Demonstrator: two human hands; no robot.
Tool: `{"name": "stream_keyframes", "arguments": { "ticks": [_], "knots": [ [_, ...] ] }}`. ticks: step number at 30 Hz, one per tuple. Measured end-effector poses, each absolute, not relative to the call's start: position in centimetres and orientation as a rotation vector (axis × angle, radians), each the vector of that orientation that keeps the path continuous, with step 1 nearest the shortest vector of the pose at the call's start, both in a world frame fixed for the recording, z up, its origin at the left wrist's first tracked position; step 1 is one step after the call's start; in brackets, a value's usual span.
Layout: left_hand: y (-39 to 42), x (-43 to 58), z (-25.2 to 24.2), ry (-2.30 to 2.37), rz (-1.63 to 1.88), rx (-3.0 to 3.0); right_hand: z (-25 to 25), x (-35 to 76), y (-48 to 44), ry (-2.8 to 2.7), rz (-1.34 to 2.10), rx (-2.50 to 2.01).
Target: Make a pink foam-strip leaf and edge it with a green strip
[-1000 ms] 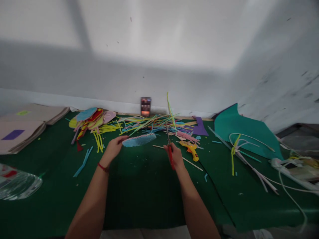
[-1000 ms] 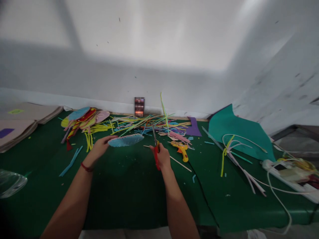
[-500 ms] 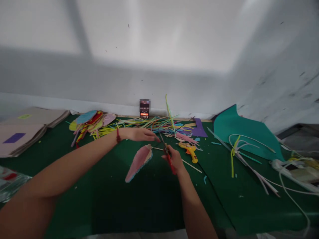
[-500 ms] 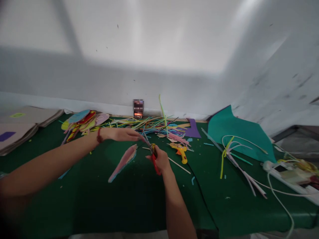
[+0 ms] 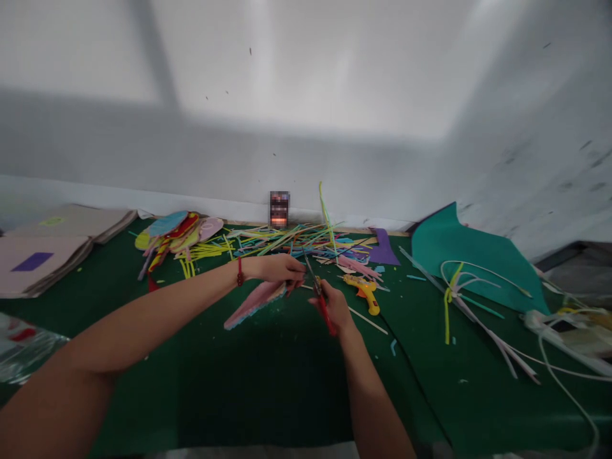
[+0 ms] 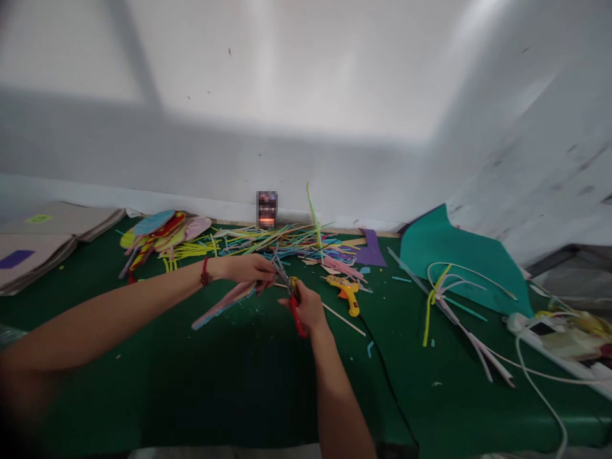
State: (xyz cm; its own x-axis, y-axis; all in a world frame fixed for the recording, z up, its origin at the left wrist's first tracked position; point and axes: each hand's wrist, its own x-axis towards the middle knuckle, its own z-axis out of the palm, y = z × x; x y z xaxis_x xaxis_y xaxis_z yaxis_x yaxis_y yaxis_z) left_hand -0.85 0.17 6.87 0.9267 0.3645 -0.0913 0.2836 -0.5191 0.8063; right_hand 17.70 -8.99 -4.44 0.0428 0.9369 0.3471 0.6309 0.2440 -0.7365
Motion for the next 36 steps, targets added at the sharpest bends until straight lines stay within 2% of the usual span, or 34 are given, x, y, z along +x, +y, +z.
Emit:
{"name": "stream_keyframes", "arguments": {
  "ticks": [6,9,17,23,32,36],
  "knots": [
    [-1.4,-1.3,7.5,0.719,0.249,3.049,-3.9,16.7,-9.2,-1.630,0.567,-1.472],
    [-1.9,-1.3,6.6,0.840,0.260,3.255,-4.0,16.0,-9.3,-1.590,0.660,-1.458],
    [-1.9,-0.8,4.9,0.933,0.297,3.369,-4.3,14.0,-10.0,-1.300,1.119,-1.387],
    [-2.0,-0.2,3.2,0.910,0.088,3.623,-3.5,13.3,-10.8,-1.211,1.357,-1.308],
    [-1.7,0.0,1.5,0.916,0.207,3.657,-3.7,13.4,-10.7,-1.099,1.548,-1.202],
    [-1.4,0.0,1.7,0.864,0.175,3.688,-3.5,13.5,-10.7,-1.111,1.505,-1.207]
  ]
}}
